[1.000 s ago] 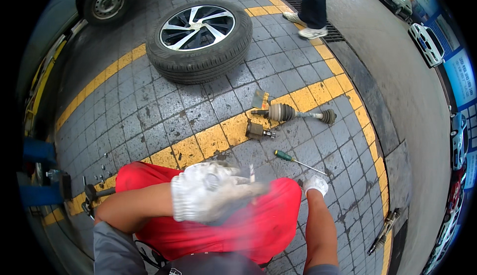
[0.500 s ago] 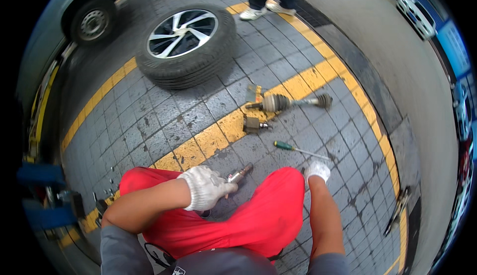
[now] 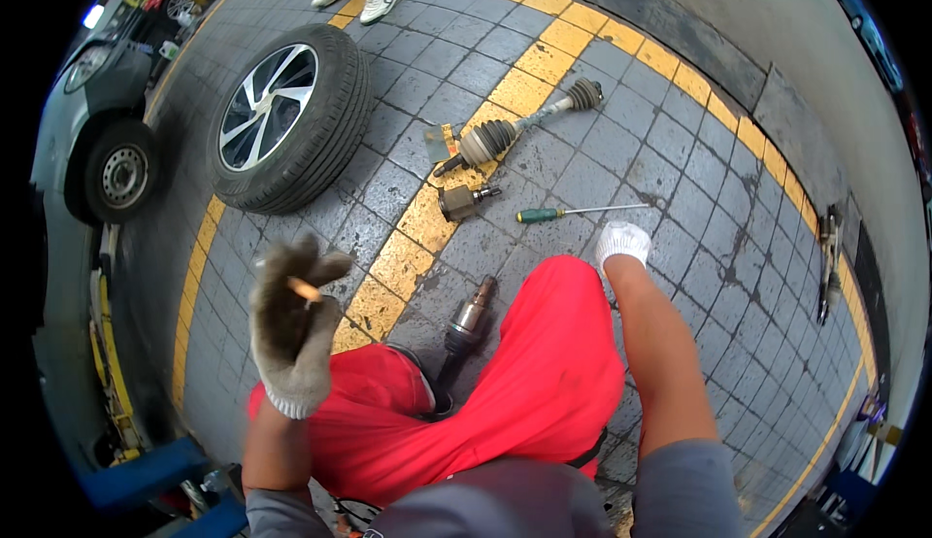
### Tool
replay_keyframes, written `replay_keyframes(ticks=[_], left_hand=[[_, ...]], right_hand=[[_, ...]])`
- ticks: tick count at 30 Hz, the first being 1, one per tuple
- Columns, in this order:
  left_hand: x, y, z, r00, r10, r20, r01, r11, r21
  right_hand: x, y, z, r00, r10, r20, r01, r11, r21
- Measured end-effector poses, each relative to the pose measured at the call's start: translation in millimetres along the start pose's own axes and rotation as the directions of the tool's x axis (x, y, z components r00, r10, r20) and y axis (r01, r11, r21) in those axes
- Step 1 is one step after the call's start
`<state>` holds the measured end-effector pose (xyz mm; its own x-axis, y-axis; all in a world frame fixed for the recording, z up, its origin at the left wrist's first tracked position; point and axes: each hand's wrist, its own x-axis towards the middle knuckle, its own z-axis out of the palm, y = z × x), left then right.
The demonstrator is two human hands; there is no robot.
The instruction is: The person removes a metal car part from a vehicle's wheel hub and places it on the floor. They then use a hammer to strike the part repeatedly while holding it with gloved hands, appearing to disassemble or adjust a component.
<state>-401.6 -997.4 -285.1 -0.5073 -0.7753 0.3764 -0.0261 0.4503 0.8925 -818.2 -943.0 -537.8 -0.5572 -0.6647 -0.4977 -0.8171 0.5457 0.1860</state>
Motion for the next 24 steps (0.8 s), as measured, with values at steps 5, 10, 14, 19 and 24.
replay_keyframes(ticks=[5, 10, 14, 19, 24], left_hand=[[-4, 11, -1, 0.957, 0.281, -0.074, -0.266, 0.950, 0.165], [-6, 49, 39, 0.964, 0.239, -0.115, -0.254, 0.958, -0.136], [-10, 76, 64, 0.984, 0.161, 0.072, -0.138, 0.958, -0.252], [-6, 53, 64, 0.861, 0.192, 0.472, 0.082, 0.862, -0.500], [-13, 66, 62, 0.682, -0.401, 0.612, 0.605, 0.779, -0.164]], right_hand=[[-1, 3, 1, 1.000, 0.010, 0.013, -0.011, 1.000, 0.029], [1, 11, -3, 0.998, 0.040, 0.047, -0.042, 0.998, 0.041], [7, 19, -3, 0.997, 0.020, 0.070, -0.022, 0.999, 0.033], [5, 58, 18, 0.981, -0.047, 0.186, 0.038, 0.998, 0.050], [-32, 70, 31, 0.861, -0.032, 0.508, -0.193, 0.903, 0.383]])
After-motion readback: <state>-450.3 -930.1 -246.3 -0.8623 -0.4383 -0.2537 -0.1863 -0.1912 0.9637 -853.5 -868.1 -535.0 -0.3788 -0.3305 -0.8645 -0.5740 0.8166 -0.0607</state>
